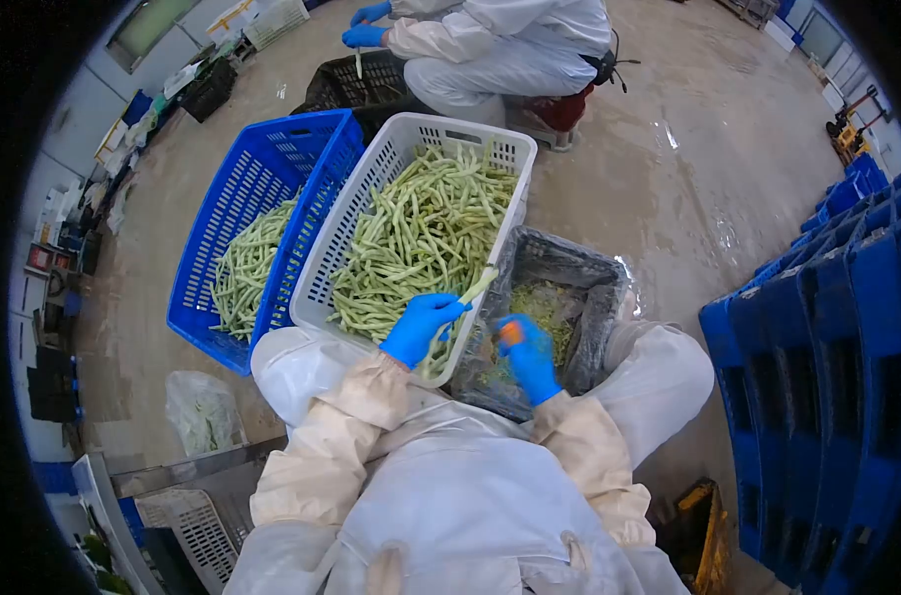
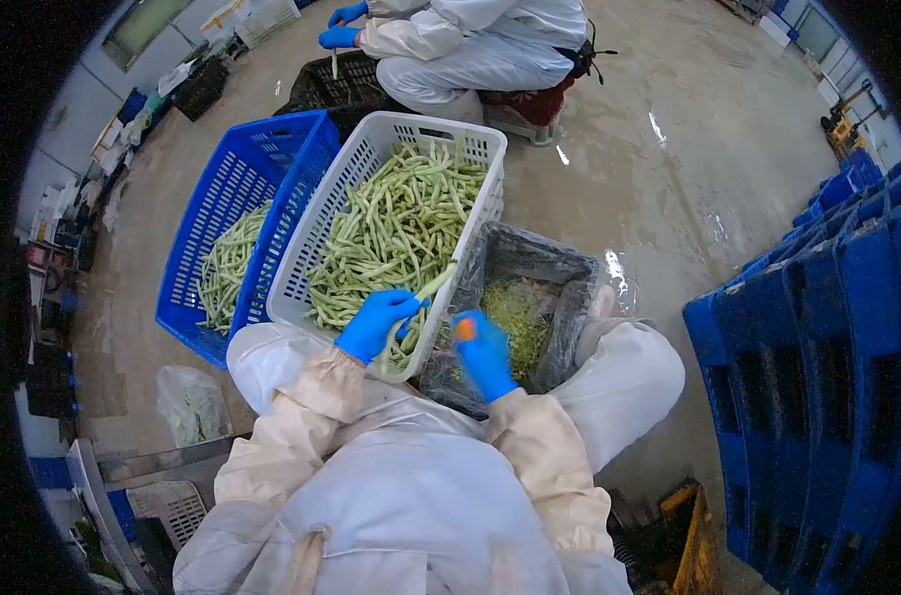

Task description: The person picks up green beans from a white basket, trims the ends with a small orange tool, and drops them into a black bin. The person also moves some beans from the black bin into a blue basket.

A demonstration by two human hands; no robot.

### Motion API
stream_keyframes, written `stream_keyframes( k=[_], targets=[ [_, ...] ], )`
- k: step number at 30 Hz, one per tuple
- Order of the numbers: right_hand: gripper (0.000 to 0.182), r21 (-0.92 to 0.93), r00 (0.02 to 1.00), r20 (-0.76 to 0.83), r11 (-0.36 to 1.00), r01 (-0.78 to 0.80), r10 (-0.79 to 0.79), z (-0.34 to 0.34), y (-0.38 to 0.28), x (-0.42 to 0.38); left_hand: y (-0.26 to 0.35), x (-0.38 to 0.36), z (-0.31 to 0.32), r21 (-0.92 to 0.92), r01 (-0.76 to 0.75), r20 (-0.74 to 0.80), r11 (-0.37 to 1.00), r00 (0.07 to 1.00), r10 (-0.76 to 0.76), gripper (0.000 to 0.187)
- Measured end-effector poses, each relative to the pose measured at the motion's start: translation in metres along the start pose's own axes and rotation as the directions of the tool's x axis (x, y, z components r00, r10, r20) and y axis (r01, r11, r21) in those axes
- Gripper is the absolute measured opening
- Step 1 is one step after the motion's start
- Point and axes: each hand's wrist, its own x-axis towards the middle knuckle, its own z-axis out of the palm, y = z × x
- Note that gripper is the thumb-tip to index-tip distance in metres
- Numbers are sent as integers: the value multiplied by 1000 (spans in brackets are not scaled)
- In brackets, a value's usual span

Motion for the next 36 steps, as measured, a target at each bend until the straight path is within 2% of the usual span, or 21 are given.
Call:
stream_keyframes(
  k=[1, 3, 5, 9, 10, 11, 13, 17, 19, 20, 22, 23, 24, 25, 29, 31, 32, 33, 34, 35, 36],
  targets=[
    [14, 287, 977, -107, 947, -146, 183, -14, 8, 11, -6, -2, -11, 111, 6, 33, 994, 999, -10, 16],
    [15, 514, 876, -372, 854, -82, 308, -53, 26, 22, -17, -11, -34, 138, 25, 33, 990, 999, -30, 17],
    [14, 717, 644, -501, 694, -65, 578, -79, 39, 26, -18, -17, -52, 130, 117, 52, 984, 991, -125, 22],
    [17, 708, 520, -498, 672, -218, 694, -76, 55, 26, -8, -31, -51, 2, 71, 31, 998, 997, -71, 30],
    [20, 297, 776, -458, 897, -327, 434, -66, 53, 24, -3, -33, -46, -1, 85, 60, 996, 995, -85, 32],
    [24, -173, 950, -240, 954, -244, 200, -54, 45, 23, -1, -33, -42, -3, 100, 90, 995, 991, -99, 36],
    [32, -240, 970, -135, 956, 168, -205, -26, 20, 20, -8, -28, -40, -9, 111, 128, 994, 986, -109, 35],
    [32, -221, 962, 137, 939, 262, -236, -17, -5, 17, -12, -27, -32, 1, 122, 192, 993, 974, -120, 33],
    [33, -284, 921, 372, 930, 232, -116, -20, -3, 17, -10, -28, -34, 28, 129, 240, 991, 962, -132, 32],
    [33, -283, 920, 372, 929, 239, -123, -19, -5, 17, -8, -28, -34, 29, 122, 239, 992, 963, -125, 32],
    [39, 296, 957, 272, 938, -181, 99, -19, -9, 16, -5, -29, -32, -20, 184, 228, 983, 958, -175, 29],
    [39, 295, 959, 267, 939, -175, 95, -23, -12, 20, -2, -31, -31, -62, 190, 225, 980, 959, -171, 27],
    [44, 651, 953, 284, 708, -276, 110, -28, -15, 24, 2, -32, -29, -60, 186, 231, 981, 958, -167, 27],
    [49, 883, 946, 303, 341, -323, 114, -32, -16, 26, 6, -32, -26, -101, 197, 229, 975, 958, -170, 25],
    [58, 911, 935, 342, 210, -355, 99, -31, -21, 26, 1, -29, -21, -88, 176, 228, 980, 962, -152, 23],
    [54, 592, 975, 220, 792, -146, 16, -26, -26, 22, -7, -27, -25, 33, 90, 255, 995, 962, -95, 30],
    [53, 312, 981, 187, 950, -6, -55, -22, -27, 20, -12, -25, -27, 30, 94, 246, 995, 964, -98, 30],
    [53, 315, 979, 195, 949, -10, -54, -22, -22, 19, -16, -23, -27, 184, 35, 180, 982, 981, -68, 29],
    [48, 53, 956, 255, 990, 133, -142, -23, -19, 20, -15, -21, -25, 337, -15, 121, 942, 992, -28, 28],
    [44, -202, 919, 335, 937, 286, -208, -24, -15, 20, -13, -23, -23, 322, -19, 91, 947, 996, -11, 25],
    [44, -199, 918, 339, 938, 285, -207, -22, -12, 19, -14, -22, -25, 320, -15, 87, 947, 996, -13, 25]
  ],
)
